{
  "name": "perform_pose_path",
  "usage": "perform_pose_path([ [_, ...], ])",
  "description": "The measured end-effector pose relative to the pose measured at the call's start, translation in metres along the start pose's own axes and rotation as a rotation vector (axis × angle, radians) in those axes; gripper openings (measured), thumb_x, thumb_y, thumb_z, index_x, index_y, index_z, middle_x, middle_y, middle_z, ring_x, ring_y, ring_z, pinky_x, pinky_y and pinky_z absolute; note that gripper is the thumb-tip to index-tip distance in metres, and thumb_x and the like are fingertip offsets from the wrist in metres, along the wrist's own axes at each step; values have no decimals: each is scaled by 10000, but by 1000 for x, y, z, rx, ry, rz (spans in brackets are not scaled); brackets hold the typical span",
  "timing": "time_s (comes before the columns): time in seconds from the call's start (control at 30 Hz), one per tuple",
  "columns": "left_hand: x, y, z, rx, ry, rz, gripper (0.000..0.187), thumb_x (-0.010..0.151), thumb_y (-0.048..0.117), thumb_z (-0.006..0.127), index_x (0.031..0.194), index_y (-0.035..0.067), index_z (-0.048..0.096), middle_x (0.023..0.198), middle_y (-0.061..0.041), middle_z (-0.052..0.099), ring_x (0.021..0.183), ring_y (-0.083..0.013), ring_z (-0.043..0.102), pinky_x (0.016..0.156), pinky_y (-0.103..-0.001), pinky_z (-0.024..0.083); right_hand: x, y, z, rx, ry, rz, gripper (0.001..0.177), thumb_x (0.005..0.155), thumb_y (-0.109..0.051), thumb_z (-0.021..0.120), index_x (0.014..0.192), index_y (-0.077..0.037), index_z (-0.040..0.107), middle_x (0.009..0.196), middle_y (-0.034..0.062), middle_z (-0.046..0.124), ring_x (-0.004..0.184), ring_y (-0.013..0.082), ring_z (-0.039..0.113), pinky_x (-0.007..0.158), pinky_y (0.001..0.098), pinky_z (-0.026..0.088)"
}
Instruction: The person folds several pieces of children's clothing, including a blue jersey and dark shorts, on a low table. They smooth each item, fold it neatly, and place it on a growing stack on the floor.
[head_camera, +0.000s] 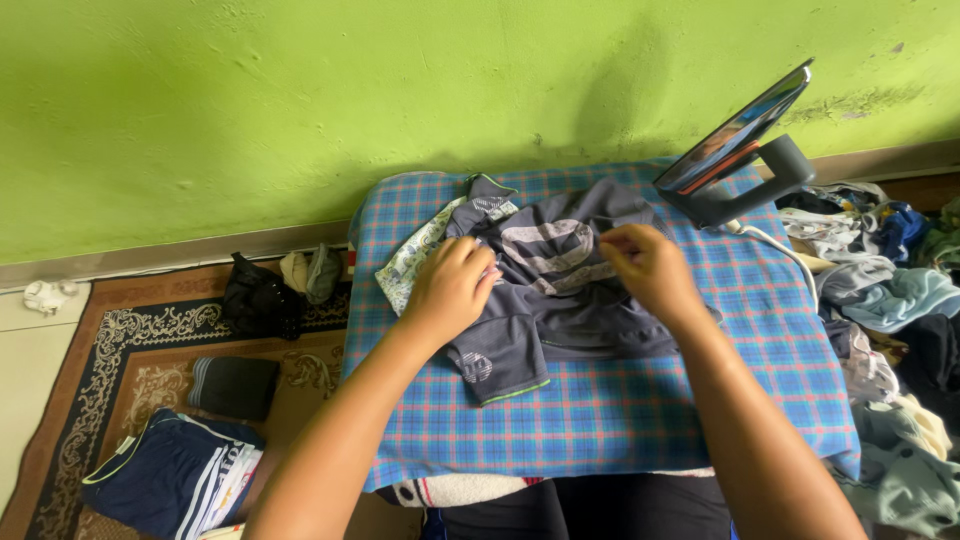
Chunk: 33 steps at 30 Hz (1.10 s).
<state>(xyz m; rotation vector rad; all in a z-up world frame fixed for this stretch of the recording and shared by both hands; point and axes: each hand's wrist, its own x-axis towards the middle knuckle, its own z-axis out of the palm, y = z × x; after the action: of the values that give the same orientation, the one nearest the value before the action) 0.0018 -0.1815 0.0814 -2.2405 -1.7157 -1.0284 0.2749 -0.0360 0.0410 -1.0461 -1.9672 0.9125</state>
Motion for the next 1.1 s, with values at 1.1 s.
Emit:
perform_pose_path([
  [1.1,-38,-39,-53,-838,437,-941,107,969,135,620,879,79,627,785,-4,650,680,-88,637,615,-235,556,-26,12,-128,918,127,40,61,1113,-53,621,1086,-45,567,957,73,650,817,167,641,764,285,548],
])
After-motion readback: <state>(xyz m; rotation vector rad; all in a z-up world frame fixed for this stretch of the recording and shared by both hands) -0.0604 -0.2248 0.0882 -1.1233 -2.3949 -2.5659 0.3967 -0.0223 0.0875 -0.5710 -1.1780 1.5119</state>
